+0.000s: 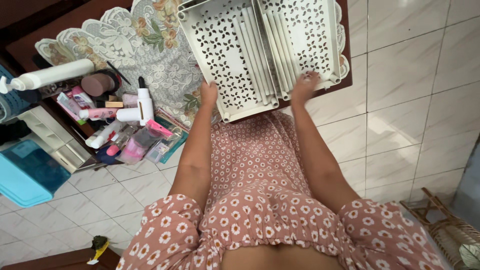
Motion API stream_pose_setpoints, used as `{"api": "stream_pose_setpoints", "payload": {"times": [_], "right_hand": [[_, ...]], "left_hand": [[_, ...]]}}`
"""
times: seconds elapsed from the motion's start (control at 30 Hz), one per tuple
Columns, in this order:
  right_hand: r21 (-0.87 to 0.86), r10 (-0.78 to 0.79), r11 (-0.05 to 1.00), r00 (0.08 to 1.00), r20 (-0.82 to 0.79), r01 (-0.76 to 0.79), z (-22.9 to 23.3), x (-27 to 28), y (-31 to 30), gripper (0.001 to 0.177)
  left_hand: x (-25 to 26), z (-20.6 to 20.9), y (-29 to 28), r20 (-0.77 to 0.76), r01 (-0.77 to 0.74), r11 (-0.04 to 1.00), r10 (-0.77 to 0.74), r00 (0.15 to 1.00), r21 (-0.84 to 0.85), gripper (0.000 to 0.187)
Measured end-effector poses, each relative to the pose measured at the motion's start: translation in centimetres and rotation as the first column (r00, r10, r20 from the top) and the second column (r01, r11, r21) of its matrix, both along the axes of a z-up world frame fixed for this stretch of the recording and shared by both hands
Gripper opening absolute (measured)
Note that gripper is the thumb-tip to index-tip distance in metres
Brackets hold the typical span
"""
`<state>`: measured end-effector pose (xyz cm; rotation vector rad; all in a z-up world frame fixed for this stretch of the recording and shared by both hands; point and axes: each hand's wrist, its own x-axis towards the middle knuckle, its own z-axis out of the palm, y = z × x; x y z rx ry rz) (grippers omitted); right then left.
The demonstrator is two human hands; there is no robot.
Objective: The person assembles a white plastic storage rack by inserting cylindrical rods into perforated trays. They align the trays, insert the rods, and secure them by hand. The process is repeated for multiple sections of the rack.
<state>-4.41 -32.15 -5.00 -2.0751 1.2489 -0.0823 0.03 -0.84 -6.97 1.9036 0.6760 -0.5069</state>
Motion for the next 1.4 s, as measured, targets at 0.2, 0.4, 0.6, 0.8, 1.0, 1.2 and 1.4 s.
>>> {"api": "stream_pose_setpoints", "payload": {"times": [0.2,0.4,0.6,0.8,1.0,1.2,1.4], "right_hand": [[0.203,-0.599,0.763,0.789,-0.139,0.614,0.8,-2.7,-4.2,0.054],[0.673,-0.408,0.669,0.912,-0.023,0.316,0.9,-3.9,-4.2,0.048],[0.588,-0.414,0.748,0.909,0.05,0.308,2.1,-5.2,-4.7,0.044],[0.569,-0.398,0.784,0.905,0.154,0.248,4.4,-6.8,-6.2,0.044],[0.683,-0.333,0.726,0.909,0.251,0.078,7.0,-7.0,-1.9,0.041],[0.686,-0.235,0.727,0.953,0.191,0.042,10.8,-5.5,8.7,0.044],[0.727,0.113,0.636,0.964,0.242,-0.258,10.9,-5.3,12.8,0.037]], "left_hand": [[-1.0,-0.5,-0.1,0.119,-0.003,0.979,-0.022,0.993,0.204,0.023],[-1.6,-0.2,-0.2,0.198,-0.01,0.962,-0.046,0.979,0.272,0.031],[-1.4,-0.3,-0.7,0.163,0.039,0.96,-0.087,0.983,0.278,0.046],[-1.3,1.3,-1.2,0.267,0.059,0.944,-0.151,0.952,0.325,0.068],[-0.7,8.7,-5.6,0.248,0.245,0.884,-0.153,0.957,-0.399,0.093],[-0.6,12.3,-5.2,0.043,-0.076,0.875,0.109,0.993,-0.478,0.085],[-2.5,7.8,1.6,-0.091,-0.46,0.837,0.455,0.886,-0.297,0.062]]}}
